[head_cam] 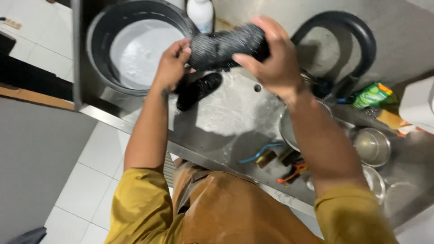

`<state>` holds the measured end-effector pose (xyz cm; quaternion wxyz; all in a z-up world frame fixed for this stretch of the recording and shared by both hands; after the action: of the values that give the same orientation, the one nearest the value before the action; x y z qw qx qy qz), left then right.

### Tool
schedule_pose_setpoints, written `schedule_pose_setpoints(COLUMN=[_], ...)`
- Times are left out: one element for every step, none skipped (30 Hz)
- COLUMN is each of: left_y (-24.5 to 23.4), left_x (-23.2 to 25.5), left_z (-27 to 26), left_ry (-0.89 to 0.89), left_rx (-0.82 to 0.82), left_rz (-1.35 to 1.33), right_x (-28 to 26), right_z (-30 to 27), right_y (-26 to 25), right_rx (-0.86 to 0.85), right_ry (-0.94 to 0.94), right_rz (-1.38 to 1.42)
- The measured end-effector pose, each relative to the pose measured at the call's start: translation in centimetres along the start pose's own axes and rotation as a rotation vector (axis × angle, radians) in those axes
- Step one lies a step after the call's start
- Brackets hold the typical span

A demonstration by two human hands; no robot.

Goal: The person cleans a pair of black shoes at a metal sink using spray, a sponge, and a small brush before rinsing them under a faucet and scrubbing the soles with a yellow tool.

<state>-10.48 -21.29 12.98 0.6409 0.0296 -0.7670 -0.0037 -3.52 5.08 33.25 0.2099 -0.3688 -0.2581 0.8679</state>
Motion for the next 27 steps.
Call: schedule_pose_setpoints(left_y=[-2.1,-4.2,-6.5,-8.4,-10.6,-11.8,-12.8,-13.9,-15.0,-15.1,-15.0,-14.7,-14.3,-13.9,-14.0,-14.0,-13.9,-14.0,-14.1,-14.2,-11.3,-14.2,-14.2,-14.4,-14.6,-14.2,-13.8], left_x=[0.7,1.8,1.1,-1.4,-3.9,-4.4,-5.5,-6.8,-8.4,-9.8,-11.3,-11.4,-12.2,-12.7,-11.3,-10.1,-8.9,-8.1,-7.4,-6.3,-10.2,-15.3,-20.4,-18.5,-16.9,-14.7,-11.9], left_z=[0.4,1.2,3.0,4.3,5.7,6.5,7.2,7.8,9.2,10.6,11.7,12.2,12.1,12.3,12.3,12.1,11.8,11.3,10.7,10.6,12.6,17.1,20.0,18.8,17.4,16.6,16.3], left_ry=[-0.046,-0.084,-0.066,-0.187,-0.307,-0.306,-0.364,-0.424,-0.427,-0.323,-0.205,-0.201,-0.228,-0.247,-0.235,-0.228,-0.22,-0.218,-0.225,-0.224,-0.161,-0.192,-0.232,-0.229,-0.26,-0.277,-0.263], left_rx=[0.009,0.008,0.001,-0.045,-0.091,-0.098,-0.169,-0.248,-0.262,-0.386,-0.51,-0.528,-0.633,-0.737,-0.755,-0.772,-0.789,-0.812,-0.836,-0.848,-0.985,-0.963,-0.925,-0.936,-0.967,-0.989,-0.992], left_rz=[0.051,0.112,0.123,0.188,0.254,0.256,0.387,0.525,0.535,0.803,1.066,1.065,1.209,1.359,1.364,1.366,1.368,1.367,1.365,1.366,1.331,1.385,1.434,1.434,1.368,1.301,1.299], right_x=[-2.2,-4.3,-3.7,-2.5,-1.2,-0.6,1.1,3.0,4.2,6.2,8.1,8.7,10.0,11.3,12.0,13.2,14.3,15.3,16.3,17.6,17.3,16.8,16.3,15.7,15.5,15.8,16.6], right_z=[2.6,5.3,6.9,8.1,9.4,9.6,9.3,8.5,8.0,7.1,6.1,5.8,4.7,3.8,3.9,3.2,2.3,2.4,2.4,3.0,2.9,2.6,2.3,2.4,2.7,3.6,4.5], right_y=[2.5,4.9,8.9,13.8,18.9,22.1,26.6,30.8,33.7,36.5,39.0,40.3,41.9,43.2,43.7,44.2,44.7,44.8,44.9,44.9,45.2,45.9,46.5,46.2,45.4,44.1,43.7], right_rx=[-0.093,-0.171,-0.15,-0.242,-0.333,-0.33,-0.483,-0.633,-0.626,-0.662,-0.697,-0.697,-0.783,-0.86,-0.851,-0.896,-0.939,-0.939,-0.944,-0.941,-0.933,-0.975,-1.017,-1.015,-0.956,-0.89,-0.882], right_ry=[-0.088,-0.174,-0.18,-0.128,-0.076,-0.071,0.026,0.134,0.15,0.208,0.267,0.284,0.384,0.486,0.504,0.58,0.656,0.679,0.705,0.72,0.733,0.755,0.776,0.787,0.851,0.907,0.91], right_rz=[0.03,0.054,0.049,0.001,-0.046,-0.049,-0.146,-0.239,-0.238,-0.285,-0.332,-0.339,-0.341,-0.34,-0.345,-0.318,-0.289,-0.289,-0.29,-0.297,-0.302,-0.267,-0.23,-0.23,-0.239,-0.26,-0.271])
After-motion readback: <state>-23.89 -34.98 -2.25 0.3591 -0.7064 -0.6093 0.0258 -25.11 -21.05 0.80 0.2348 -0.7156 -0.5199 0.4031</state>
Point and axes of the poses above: each hand's wrist, its own z-axis towards the middle knuckle, its own y-axis out of the palm, x = y × z, the point moved 9 cm from there along z, towards the middle knuckle, and after that the axes turned 2 degrees about -z, right-handed, at the moved point
